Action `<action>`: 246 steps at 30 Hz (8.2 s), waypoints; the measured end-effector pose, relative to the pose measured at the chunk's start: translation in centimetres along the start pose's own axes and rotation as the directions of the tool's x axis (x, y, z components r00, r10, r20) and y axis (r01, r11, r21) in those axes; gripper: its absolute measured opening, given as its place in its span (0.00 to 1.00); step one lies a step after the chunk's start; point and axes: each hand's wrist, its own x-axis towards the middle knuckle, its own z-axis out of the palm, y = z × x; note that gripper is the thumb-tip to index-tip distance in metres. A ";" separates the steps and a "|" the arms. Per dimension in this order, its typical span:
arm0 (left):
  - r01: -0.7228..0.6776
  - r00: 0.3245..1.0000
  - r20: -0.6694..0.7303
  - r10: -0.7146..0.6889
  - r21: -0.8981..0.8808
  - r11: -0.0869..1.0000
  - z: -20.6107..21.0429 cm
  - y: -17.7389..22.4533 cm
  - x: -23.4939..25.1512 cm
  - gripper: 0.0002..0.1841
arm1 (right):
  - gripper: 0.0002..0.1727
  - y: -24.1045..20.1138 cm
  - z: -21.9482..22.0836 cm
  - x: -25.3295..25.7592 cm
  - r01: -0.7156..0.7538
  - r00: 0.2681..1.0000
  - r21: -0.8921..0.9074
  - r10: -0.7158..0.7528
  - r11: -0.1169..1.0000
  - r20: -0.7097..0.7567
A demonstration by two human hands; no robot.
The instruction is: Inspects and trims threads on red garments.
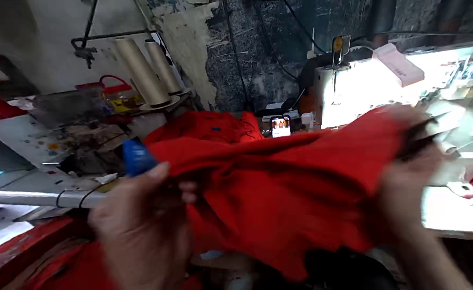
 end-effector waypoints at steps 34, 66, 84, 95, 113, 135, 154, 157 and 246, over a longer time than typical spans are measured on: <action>-0.279 0.887 0.351 -0.300 0.925 0.258 -3.1 -18.6 1.4 0.26 | 0.10 3.3 6.6 -22.2 -0.229 0.867 -0.283 0.328 0.931 0.376; 0.383 0.549 0.652 -0.523 0.360 0.851 2.0 -12.3 -13.4 0.10 | 0.10 -3.9 -16.7 -22.5 -0.225 0.901 -0.776 0.428 0.589 0.064; 0.091 0.233 0.487 -0.842 0.851 0.517 -2.7 -12.7 -26.1 0.26 | 0.22 0.4 -10.8 -33.3 -0.424 0.578 -0.745 0.787 0.515 0.215; 0.040 0.307 0.586 -0.750 0.779 0.625 -3.9 -12.2 -27.1 0.19 | 0.06 4.5 -13.6 -32.1 -0.903 0.373 -0.281 0.916 0.324 -0.145; 0.025 0.374 0.569 -0.732 0.783 0.621 -4.0 -11.9 -26.7 0.18 | 0.03 7.1 -15.4 -31.6 -0.559 0.543 -0.773 0.837 0.301 -0.067; 0.371 0.601 0.671 -0.433 0.246 0.896 8.6 -22.1 -22.3 0.10 | 0.05 5.1 -13.6 -28.8 -0.930 0.366 -0.079 0.925 0.360 -0.097; 0.851 0.268 0.678 -0.685 0.167 0.498 8.1 -20.7 -22.2 0.19 | 0.07 1.0 -12.5 -25.7 -0.975 0.068 0.217 0.997 0.058 0.040; 0.751 0.303 0.738 -0.603 0.205 0.627 8.4 -21.1 -21.9 0.17 | 0.10 1.3 -12.9 -27.3 -0.937 0.199 0.310 0.976 0.163 0.090; 0.937 0.150 0.742 -0.653 0.105 0.334 10.8 -19.7 -21.5 0.11 | 0.09 -0.4 -9.8 -24.7 -0.955 0.293 -0.016 0.953 0.295 0.075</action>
